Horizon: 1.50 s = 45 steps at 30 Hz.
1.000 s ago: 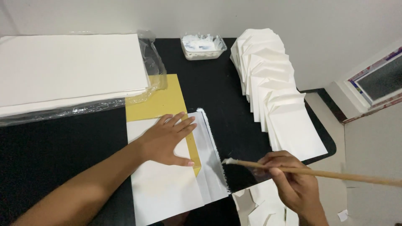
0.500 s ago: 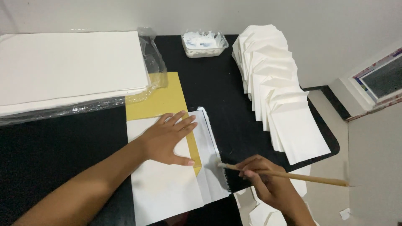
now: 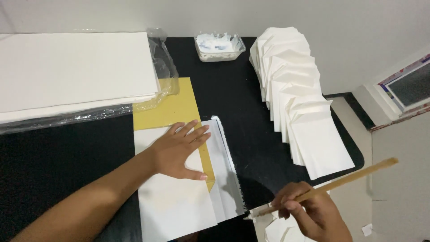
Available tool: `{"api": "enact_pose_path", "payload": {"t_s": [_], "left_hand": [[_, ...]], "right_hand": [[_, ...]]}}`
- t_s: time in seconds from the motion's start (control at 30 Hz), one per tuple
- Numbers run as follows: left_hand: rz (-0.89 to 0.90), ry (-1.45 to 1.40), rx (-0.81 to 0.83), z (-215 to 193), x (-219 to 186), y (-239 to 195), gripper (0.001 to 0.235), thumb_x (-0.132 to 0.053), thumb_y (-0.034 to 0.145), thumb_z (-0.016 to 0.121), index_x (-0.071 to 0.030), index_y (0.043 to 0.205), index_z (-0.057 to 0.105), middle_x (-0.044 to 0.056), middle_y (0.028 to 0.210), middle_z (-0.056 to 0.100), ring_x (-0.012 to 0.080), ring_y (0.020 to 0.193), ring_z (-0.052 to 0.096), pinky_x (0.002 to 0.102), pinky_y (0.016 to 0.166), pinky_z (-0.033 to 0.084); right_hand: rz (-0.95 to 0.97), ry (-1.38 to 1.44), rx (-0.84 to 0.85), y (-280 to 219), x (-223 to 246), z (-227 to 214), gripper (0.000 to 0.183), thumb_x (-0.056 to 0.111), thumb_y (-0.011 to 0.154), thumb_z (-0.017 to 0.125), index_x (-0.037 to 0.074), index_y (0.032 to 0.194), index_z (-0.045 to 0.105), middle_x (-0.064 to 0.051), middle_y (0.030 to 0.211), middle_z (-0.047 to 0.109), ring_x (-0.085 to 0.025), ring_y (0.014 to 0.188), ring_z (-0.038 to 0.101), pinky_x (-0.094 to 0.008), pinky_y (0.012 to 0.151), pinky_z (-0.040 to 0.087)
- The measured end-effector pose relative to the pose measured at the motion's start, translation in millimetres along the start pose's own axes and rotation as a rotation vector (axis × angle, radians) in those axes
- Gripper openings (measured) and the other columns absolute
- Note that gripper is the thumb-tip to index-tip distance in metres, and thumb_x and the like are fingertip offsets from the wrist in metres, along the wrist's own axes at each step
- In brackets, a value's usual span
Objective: The person applies glue to the edge of a white paper sheet using a brush, then folds the paper to adhere the glued edge. The person repeats the gluing and folding process on the folded paper.
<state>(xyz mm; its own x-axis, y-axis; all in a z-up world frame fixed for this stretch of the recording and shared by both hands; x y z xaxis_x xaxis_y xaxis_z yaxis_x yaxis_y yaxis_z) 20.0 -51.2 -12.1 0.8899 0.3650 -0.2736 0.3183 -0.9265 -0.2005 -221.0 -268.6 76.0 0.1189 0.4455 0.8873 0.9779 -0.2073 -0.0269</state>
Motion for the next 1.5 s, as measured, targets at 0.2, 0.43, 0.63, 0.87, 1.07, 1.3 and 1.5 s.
{"api": "enact_pose_path", "payload": {"t_s": [0.2, 0.43, 0.63, 0.87, 1.07, 1.3, 1.5], "left_hand": [[0.029, -0.014, -0.036, 1, 2, -1, 0.115, -0.091, 0.081, 0.043, -0.013, 0.162, 0.02, 0.011, 0.172, 0.008, 0.0349, 0.157, -0.001, 0.058, 0.12, 0.001], [0.003, -0.035, -0.011, 0, 1, -3, 0.116, -0.091, 0.08, 0.043, -0.015, 0.163, 0.017, 0.01, 0.173, 0.006, 0.0343, 0.157, -0.002, 0.056, 0.121, -0.002], [0.017, -0.027, -0.036, -15, -6, -8, 0.115, -0.091, 0.08, 0.043, -0.013, 0.162, 0.02, 0.009, 0.172, 0.008, 0.0339, 0.157, -0.001, 0.056, 0.12, -0.001], [-0.065, -0.055, 0.111, -36, -15, -16, 0.112, -0.084, 0.079, 0.052, -0.015, 0.163, 0.024, 0.011, 0.172, 0.017, 0.0359, 0.16, 0.006, 0.057, 0.126, 0.004], [-0.058, -0.05, 0.101, -39, -16, -17, 0.11, -0.082, 0.079, 0.053, -0.014, 0.162, 0.027, 0.012, 0.171, 0.02, 0.0358, 0.159, 0.008, 0.057, 0.126, 0.005], [-0.039, -0.032, 0.074, -39, -16, -20, 0.11, -0.083, 0.079, 0.051, -0.013, 0.161, 0.03, 0.014, 0.17, 0.024, 0.037, 0.159, 0.011, 0.058, 0.126, 0.006], [-0.054, -0.036, 0.09, -41, -20, -23, 0.112, -0.086, 0.079, 0.048, -0.013, 0.162, 0.028, 0.013, 0.171, 0.021, 0.037, 0.159, 0.008, 0.057, 0.126, 0.005]], "right_hand": [[-0.379, -0.184, 0.033, 49, 24, 19, 0.026, 0.02, 0.098, 0.057, 0.007, 0.081, 0.071, -0.007, 0.077, 0.078, -0.019, 0.075, 0.083, -0.026, 0.056, 0.068], [-0.372, -0.284, 0.028, 91, 9, 37, 0.028, 0.029, 0.103, 0.047, 0.01, 0.092, 0.063, -0.006, 0.093, 0.078, -0.013, 0.063, 0.076, -0.027, 0.058, 0.061], [-0.345, -0.265, -0.083, 125, 16, 44, 0.031, 0.028, 0.102, 0.051, 0.007, 0.093, 0.071, -0.005, 0.088, 0.077, -0.014, 0.065, 0.077, -0.025, 0.063, 0.063], [-0.271, -0.297, -0.154, 170, 17, 52, 0.022, 0.027, 0.105, 0.052, 0.009, 0.098, 0.063, -0.015, 0.068, 0.076, -0.035, 0.061, 0.075, -0.044, 0.061, 0.059], [-0.408, -0.233, -0.198, 193, 15, 59, 0.013, 0.015, 0.105, 0.055, 0.006, 0.101, 0.064, -0.014, 0.074, 0.076, -0.031, 0.064, 0.076, -0.04, 0.062, 0.061], [-0.65, -0.176, -0.278, 183, 24, 60, 0.016, 0.014, 0.11, 0.043, 0.002, 0.106, 0.051, -0.017, 0.099, 0.068, -0.031, 0.079, 0.075, -0.042, 0.068, 0.065], [-0.617, -0.019, -0.146, 170, 14, 52, 0.023, 0.019, 0.109, 0.036, 0.0, 0.112, 0.05, -0.018, 0.107, 0.06, -0.03, 0.092, 0.073, -0.041, 0.078, 0.063]]}}
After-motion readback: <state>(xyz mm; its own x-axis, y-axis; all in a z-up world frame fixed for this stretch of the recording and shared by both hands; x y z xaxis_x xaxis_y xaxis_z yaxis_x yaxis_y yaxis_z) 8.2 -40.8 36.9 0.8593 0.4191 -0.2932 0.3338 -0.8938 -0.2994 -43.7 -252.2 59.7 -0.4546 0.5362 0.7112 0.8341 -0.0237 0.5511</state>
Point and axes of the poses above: each hand's wrist, its own y-axis towards the middle knuckle, its own z-axis out of the palm, x = y × z, the point moved 5 cm from there along y, towards the middle knuckle
